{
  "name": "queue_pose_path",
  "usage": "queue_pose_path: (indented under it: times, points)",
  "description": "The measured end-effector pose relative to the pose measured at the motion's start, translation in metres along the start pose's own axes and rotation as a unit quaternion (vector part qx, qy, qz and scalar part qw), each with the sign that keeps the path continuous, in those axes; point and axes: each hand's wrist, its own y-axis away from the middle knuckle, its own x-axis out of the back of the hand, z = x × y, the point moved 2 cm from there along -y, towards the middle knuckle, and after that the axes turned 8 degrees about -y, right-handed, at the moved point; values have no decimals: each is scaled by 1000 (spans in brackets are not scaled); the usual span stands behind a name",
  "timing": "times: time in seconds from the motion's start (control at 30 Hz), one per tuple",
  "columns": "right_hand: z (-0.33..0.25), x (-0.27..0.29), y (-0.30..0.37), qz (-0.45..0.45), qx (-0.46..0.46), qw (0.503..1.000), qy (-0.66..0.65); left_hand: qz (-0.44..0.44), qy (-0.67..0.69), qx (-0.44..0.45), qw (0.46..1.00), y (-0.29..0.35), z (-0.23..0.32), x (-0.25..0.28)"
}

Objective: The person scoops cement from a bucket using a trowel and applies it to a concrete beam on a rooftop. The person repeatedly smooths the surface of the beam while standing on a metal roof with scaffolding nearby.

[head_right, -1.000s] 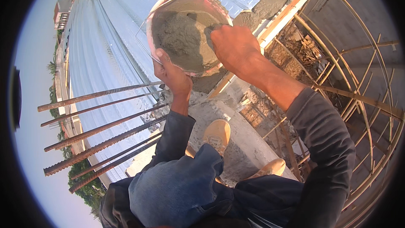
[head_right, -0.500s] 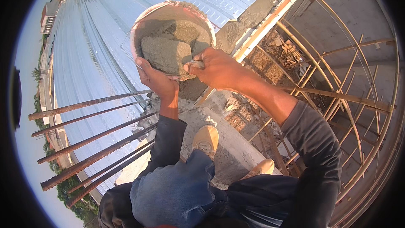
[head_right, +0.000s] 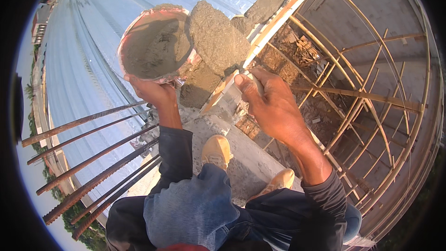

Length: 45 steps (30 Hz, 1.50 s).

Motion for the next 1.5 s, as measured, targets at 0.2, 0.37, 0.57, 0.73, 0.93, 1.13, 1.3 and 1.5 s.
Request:
queue_pose_path:
  times: [0.2,0.37,0.57,0.73,0.93,1.13,1.3,1.5]
  points:
    - [20,20,6,83,-42,996,-6,-107,-134,-122,978,83,-36,47]
    - [35,28,6,118,-49,990,-62,-341,-384,-322,795,97,-45,-7]
    - [51,22,13,178,-21,974,-138,-347,-521,-405,667,75,-92,-108]
    - [65,15,19,209,-1,974,-84,-312,-611,-465,560,25,-108,-132]
    - [77,-20,-3,236,60,968,-65,-402,-737,-333,428,16,-95,-183]
    - [80,-75,-72,254,80,958,-104,-489,-687,-393,366,-19,-98,-197]
    - [119,-61,-37,272,98,949,-126,-516,-666,-419,338,-18,-92,-193]
    - [130,-53,-63,182,109,948,-237,-532,-689,-370,324,-21,-85,-202]
